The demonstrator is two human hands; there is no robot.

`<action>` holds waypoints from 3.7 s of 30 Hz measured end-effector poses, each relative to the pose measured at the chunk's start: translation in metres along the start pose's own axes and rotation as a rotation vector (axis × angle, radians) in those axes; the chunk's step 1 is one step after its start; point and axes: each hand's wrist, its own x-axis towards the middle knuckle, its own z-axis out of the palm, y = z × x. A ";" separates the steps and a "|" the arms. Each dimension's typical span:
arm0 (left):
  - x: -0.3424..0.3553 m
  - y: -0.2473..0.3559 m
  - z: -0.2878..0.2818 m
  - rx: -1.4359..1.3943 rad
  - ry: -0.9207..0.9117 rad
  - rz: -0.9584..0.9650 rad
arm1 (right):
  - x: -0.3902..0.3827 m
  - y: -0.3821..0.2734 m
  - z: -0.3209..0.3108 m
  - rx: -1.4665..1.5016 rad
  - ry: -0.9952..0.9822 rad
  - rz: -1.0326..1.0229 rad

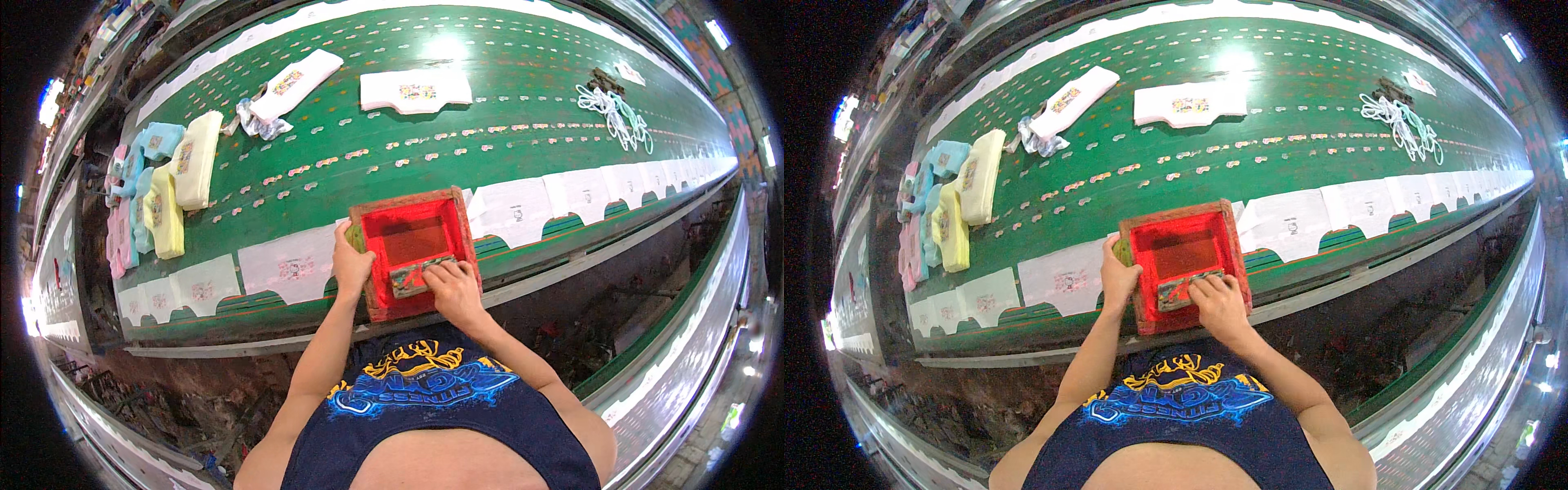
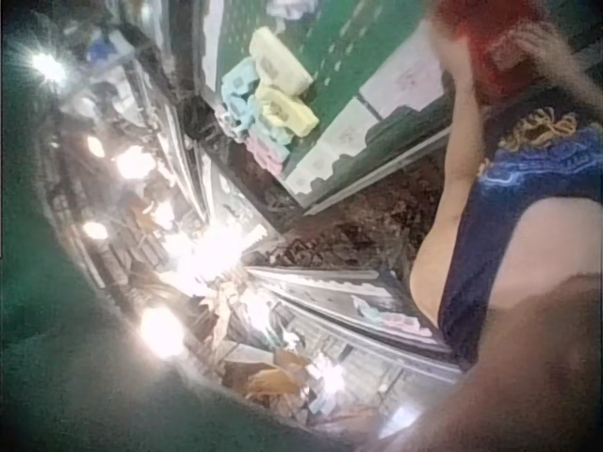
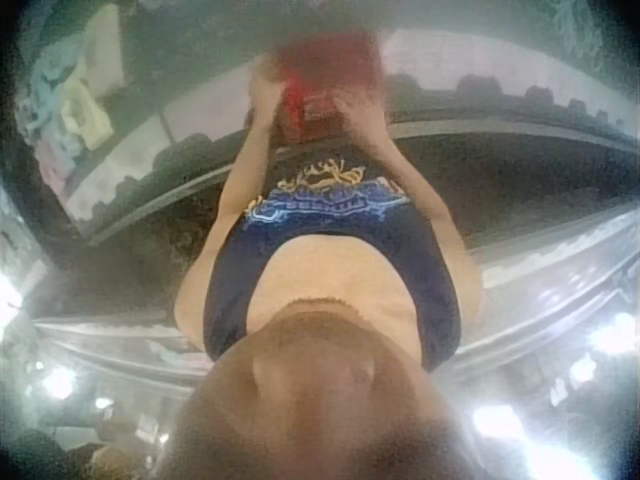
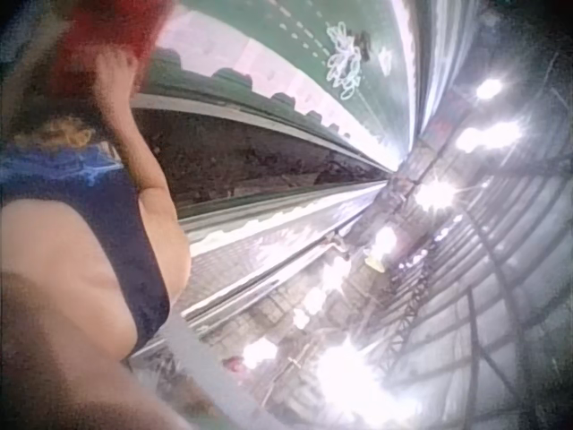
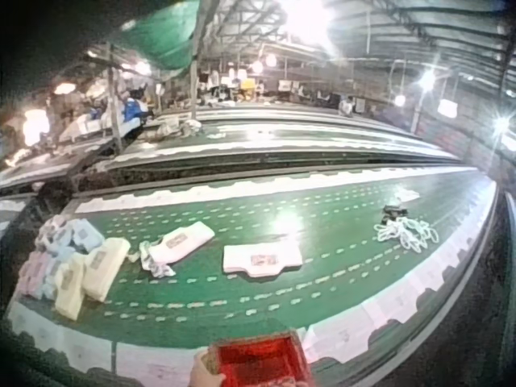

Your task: The person holds a red screen-printing frame and uses a squeegee to pull red ink across the mesh onto white fabric pieces laid out on a green workbench. The person repeatedly repositions the frame and repeats the squeegee strokes along the bench.

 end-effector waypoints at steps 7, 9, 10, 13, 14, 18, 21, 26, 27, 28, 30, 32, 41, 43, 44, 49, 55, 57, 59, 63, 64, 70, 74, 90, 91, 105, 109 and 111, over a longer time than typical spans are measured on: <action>-0.016 0.065 0.008 0.029 0.042 0.020 | 0.012 0.039 -0.033 0.087 0.000 0.000; -0.017 0.079 0.034 -0.006 0.046 0.034 | 0.007 0.063 -0.053 0.069 0.017 0.001; -0.015 0.085 0.053 -0.047 0.038 0.013 | 0.003 0.079 -0.060 0.055 0.024 0.006; -0.023 0.109 0.112 -0.108 0.031 -0.009 | -0.014 0.133 -0.083 0.046 0.026 0.020; -0.026 0.120 0.131 -0.117 0.028 -0.007 | -0.020 0.151 -0.090 0.047 0.025 0.030; -0.042 0.152 0.191 -0.116 0.016 -0.021 | -0.041 0.208 -0.113 0.025 -0.093 0.078; -0.046 0.158 0.217 -0.110 0.007 -0.085 | -0.053 0.233 -0.121 0.039 -0.089 0.068; -0.048 0.166 0.229 -0.027 0.022 -0.071 | -0.059 0.249 -0.124 0.091 -0.099 0.051; -0.047 0.162 0.230 -0.008 0.031 -0.048 | -0.058 0.250 -0.125 0.098 -0.098 0.042; -0.047 0.159 0.231 -0.004 0.034 -0.048 | -0.058 0.251 -0.124 0.107 -0.100 0.034; -0.046 0.155 0.234 -0.005 0.035 -0.045 | -0.059 0.254 -0.124 0.112 -0.106 0.021; -0.045 0.152 0.234 -0.011 0.022 -0.068 | -0.058 0.253 -0.126 0.103 -0.102 0.017; -0.045 0.161 0.234 0.032 0.002 -0.122 | -0.042 0.259 -0.138 0.123 -0.144 -0.019; -0.043 0.157 0.235 0.047 0.000 -0.104 | -0.012 0.268 -0.131 0.125 -0.061 -0.012; -0.041 0.151 0.237 0.056 0.011 -0.083 | 0.007 0.273 -0.126 0.073 -0.040 -0.028; -0.041 0.152 0.236 -0.004 -0.035 -0.101 | 0.036 0.291 -0.094 0.047 -0.094 0.033; -0.042 0.138 0.239 -0.023 -0.047 -0.048 | -0.048 0.259 -0.116 0.054 -0.061 -0.035; -0.043 0.143 0.237 -0.028 -0.051 -0.072 | -0.049 0.260 -0.127 0.077 -0.170 -0.022; -0.041 0.135 0.240 -0.049 -0.064 -0.051 | -0.029 0.269 -0.132 0.068 -0.306 -0.012; -0.039 0.137 0.237 -0.011 -0.110 -0.056 | 0.037 0.284 -0.119 0.044 -0.065 0.006; -0.040 0.143 0.235 -0.004 -0.122 -0.066 | 0.046 0.288 -0.111 0.014 -0.033 0.015; -0.040 0.136 0.234 -0.010 -0.110 -0.056 | -0.014 0.267 -0.101 -0.036 -0.063 0.044; -0.041 0.140 0.237 0.001 -0.080 -0.051 | -0.072 0.246 -0.121 -0.029 -0.104 0.000; -0.075 0.245 0.368 -0.157 -0.005 0.007 | -0.111 0.387 -0.208 0.026 -0.031 -0.001; -0.078 0.250 0.387 -0.160 0.003 0.018 | -0.118 0.403 -0.214 0.014 -0.042 0.008; -0.082 0.284 0.467 -0.026 -0.001 -0.029 | -0.149 0.484 -0.235 0.064 -0.073 0.029; -0.082 0.288 0.467 0.020 -0.009 -0.054 | -0.150 0.487 -0.236 0.081 -0.090 0.027; -0.083 0.287 0.468 0.018 -0.004 -0.044 | -0.151 0.488 -0.235 0.090 -0.080 0.018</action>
